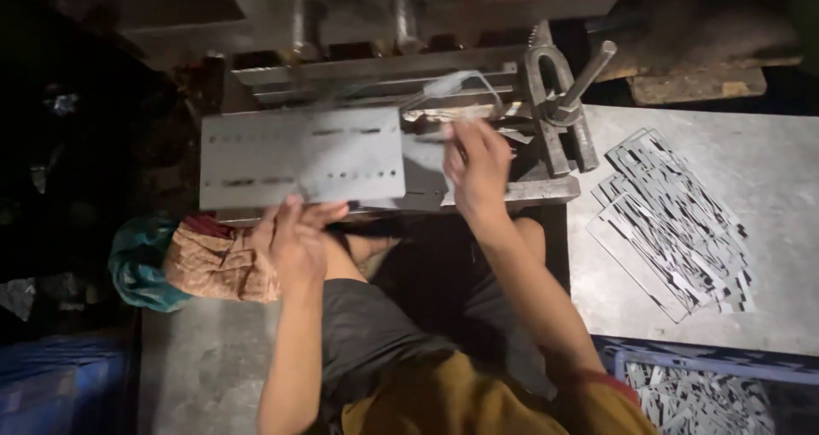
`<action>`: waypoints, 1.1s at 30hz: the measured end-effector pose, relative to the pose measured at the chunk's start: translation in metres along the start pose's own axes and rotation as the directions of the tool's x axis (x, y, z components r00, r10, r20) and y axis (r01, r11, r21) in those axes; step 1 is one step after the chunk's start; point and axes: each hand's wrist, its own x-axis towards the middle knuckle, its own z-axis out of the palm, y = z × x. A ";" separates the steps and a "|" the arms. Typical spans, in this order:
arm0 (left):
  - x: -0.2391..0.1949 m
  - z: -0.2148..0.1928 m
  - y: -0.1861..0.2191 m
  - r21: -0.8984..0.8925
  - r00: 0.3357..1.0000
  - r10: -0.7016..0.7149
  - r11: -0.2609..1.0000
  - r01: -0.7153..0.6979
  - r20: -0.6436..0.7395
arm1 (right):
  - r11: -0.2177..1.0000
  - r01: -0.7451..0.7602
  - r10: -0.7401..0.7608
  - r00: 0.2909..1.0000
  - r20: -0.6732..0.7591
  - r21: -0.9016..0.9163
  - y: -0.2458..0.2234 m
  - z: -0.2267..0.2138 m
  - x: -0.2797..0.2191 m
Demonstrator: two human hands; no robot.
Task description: Manually feeding metal sheets into a press machine and sorting the resulting parts into storage bins.
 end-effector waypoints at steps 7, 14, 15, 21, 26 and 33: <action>0.067 0.183 -0.008 0.321 0.947 -0.269 0.925 0.204 0.174 | 0.585 0.478 -0.617 0.787 0.023 -0.656 -0.043 -0.144 -0.160; 0.080 0.171 -0.032 0.590 0.914 -0.339 0.794 0.150 0.223 | 0.896 0.386 -0.444 0.763 -0.469 -0.220 -0.019 -0.356 -0.216; 0.070 0.174 -0.016 0.750 0.887 -0.302 0.657 -0.072 0.349 | 0.933 0.296 -0.360 0.774 -0.521 -0.205 -0.034 -0.343 -0.208; 0.033 0.120 0.030 0.360 0.411 -0.370 -0.202 -0.911 0.833 | 0.954 -0.248 0.078 0.746 -0.661 -0.167 -0.017 -0.269 -0.207; 0.009 0.072 0.080 0.109 0.300 -0.498 -0.375 -0.920 0.813 | 0.746 -0.647 0.467 0.678 -0.568 -0.159 -0.027 -0.135 -0.180; -0.021 0.016 0.093 0.815 0.975 0.213 0.552 -0.178 0.069 | 0.945 -0.278 0.301 0.945 0.126 -0.175 -0.021 -0.020 -0.026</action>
